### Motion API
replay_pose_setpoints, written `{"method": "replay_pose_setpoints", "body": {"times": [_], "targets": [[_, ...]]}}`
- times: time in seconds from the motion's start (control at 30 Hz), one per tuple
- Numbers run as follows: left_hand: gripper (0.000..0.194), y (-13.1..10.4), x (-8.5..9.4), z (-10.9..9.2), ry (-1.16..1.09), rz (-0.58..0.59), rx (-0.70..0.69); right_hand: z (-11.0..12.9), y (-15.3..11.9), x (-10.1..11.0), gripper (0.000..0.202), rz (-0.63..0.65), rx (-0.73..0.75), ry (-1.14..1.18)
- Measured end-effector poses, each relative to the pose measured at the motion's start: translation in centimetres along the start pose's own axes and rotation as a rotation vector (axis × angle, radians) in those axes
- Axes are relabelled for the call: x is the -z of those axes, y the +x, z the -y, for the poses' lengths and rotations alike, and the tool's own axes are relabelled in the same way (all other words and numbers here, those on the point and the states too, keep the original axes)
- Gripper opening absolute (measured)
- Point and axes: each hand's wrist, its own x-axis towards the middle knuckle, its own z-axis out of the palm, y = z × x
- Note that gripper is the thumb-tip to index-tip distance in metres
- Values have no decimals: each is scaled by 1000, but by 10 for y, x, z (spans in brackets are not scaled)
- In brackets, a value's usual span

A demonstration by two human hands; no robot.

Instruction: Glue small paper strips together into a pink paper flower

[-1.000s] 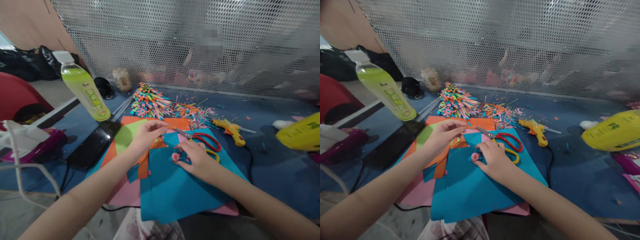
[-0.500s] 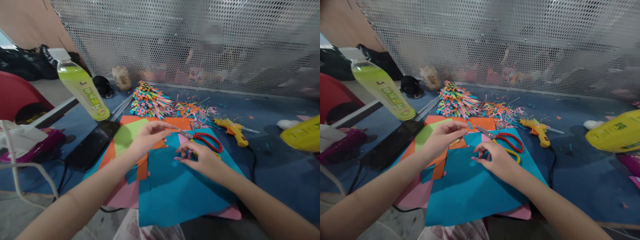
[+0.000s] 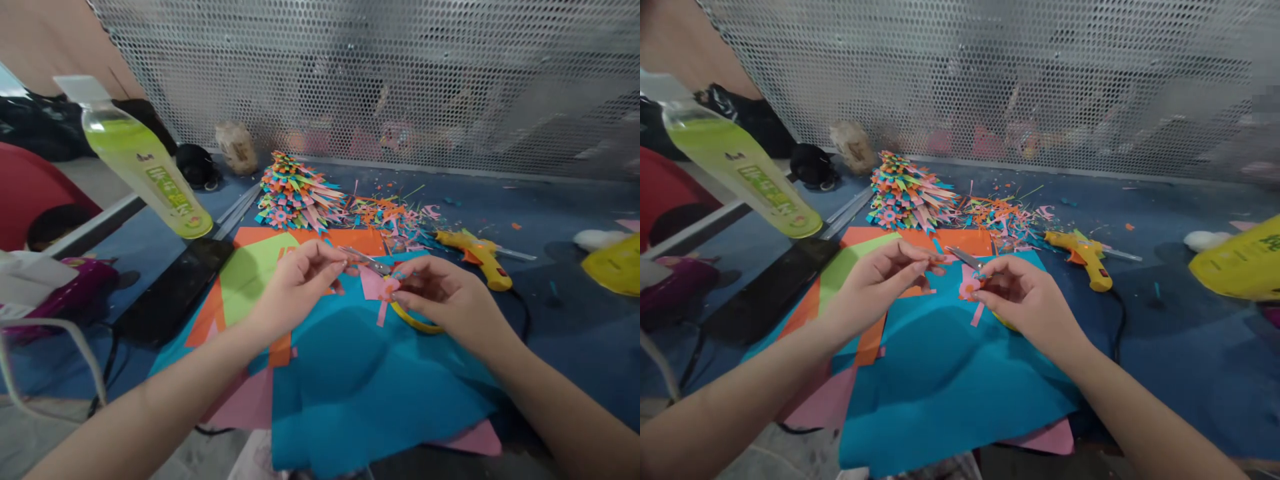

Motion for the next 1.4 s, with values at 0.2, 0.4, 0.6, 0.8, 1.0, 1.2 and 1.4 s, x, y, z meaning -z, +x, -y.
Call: {"method": "replay_pose_setpoints", "body": {"times": [0.2, 0.4, 0.6, 0.8, 1.0, 1.2, 1.4], "targets": [[13, -6, -7, 1, -32, 9, -31, -4, -7, -3, 27, -31, 103, -94], [25, -13, -8, 3, -42, 54, -16, -4, -9, -3, 27, -34, 140, -123], [28, -16, -9, -1, -39, 56, 35, -4, -10, -4, 23, -12, 143, -135], [26, -17, -10, -2, -57, 51, 58, -6, -11, -4, 23, -5, 166, -138], [27, -19, -10, -3, -50, 59, 57, -6, -13, -4, 23, -6, 160, -182], [29, -19, -11, -4, -48, 68, 83, -7, -12, -5, 23, -1, 145, -222], [30, -19, -10, -3, -22, 87, 77, -8, -13, -4, 25, -1, 135, -213]]}}
